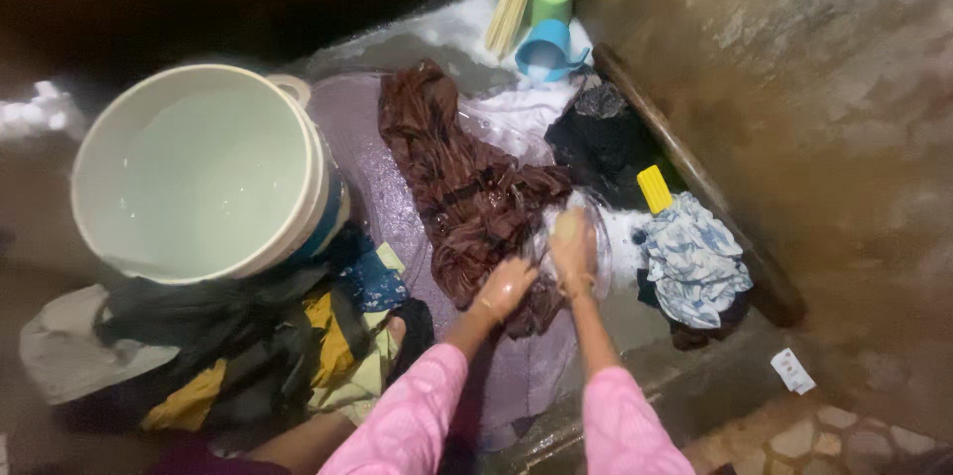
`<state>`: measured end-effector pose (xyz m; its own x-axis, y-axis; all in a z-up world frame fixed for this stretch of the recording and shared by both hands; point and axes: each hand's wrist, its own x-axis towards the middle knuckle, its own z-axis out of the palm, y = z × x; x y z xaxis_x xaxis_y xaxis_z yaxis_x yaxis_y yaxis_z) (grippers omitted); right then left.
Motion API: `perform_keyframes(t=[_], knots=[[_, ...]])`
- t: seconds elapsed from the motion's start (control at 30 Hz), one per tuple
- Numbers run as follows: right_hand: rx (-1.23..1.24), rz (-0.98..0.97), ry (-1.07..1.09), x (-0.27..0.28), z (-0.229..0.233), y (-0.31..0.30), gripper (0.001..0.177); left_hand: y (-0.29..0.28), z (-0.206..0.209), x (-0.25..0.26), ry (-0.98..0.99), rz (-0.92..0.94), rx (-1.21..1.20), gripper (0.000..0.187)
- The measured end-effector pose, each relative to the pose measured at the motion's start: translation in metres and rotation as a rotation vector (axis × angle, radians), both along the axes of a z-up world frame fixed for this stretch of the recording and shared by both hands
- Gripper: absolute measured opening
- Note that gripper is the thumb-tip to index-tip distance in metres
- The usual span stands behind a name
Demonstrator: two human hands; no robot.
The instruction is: The person washes clothes by hand, applying soap from a bar and scrubbing different items of clothing on the floor before rinsing them in a bucket of water.
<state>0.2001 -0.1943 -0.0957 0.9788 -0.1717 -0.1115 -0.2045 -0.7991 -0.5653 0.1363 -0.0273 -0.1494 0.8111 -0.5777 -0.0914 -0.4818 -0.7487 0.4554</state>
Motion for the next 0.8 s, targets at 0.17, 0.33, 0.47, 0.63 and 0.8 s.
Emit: perform_keyframes(t=[0.17,0.33,0.47,0.63,0.8], knots=[[-0.063,0.423,0.089,-0.122,0.035,0.049,0.049,0.028,0.004,-0.111,0.341,-0.233,-0.329,0.017],[-0.67,0.792,0.179,0.002,0.009,0.027,0.036,0.03,0.006,-0.138,0.238,-0.296,-0.264,0.021],[-0.475,0.289,0.0,0.075,0.021,0.011,0.028,0.027,0.012,-0.128,0.229,-0.34,-0.277,0.024],[-0.615,0.867,0.084,-0.098,0.026,0.035,0.06,0.032,-0.001,-0.164,0.294,-0.27,-0.326,0.025],[-0.795,0.665,0.07,0.015,-0.011,-0.007,0.064,0.03,-0.005,-0.17,0.322,-0.308,-0.354,0.028]])
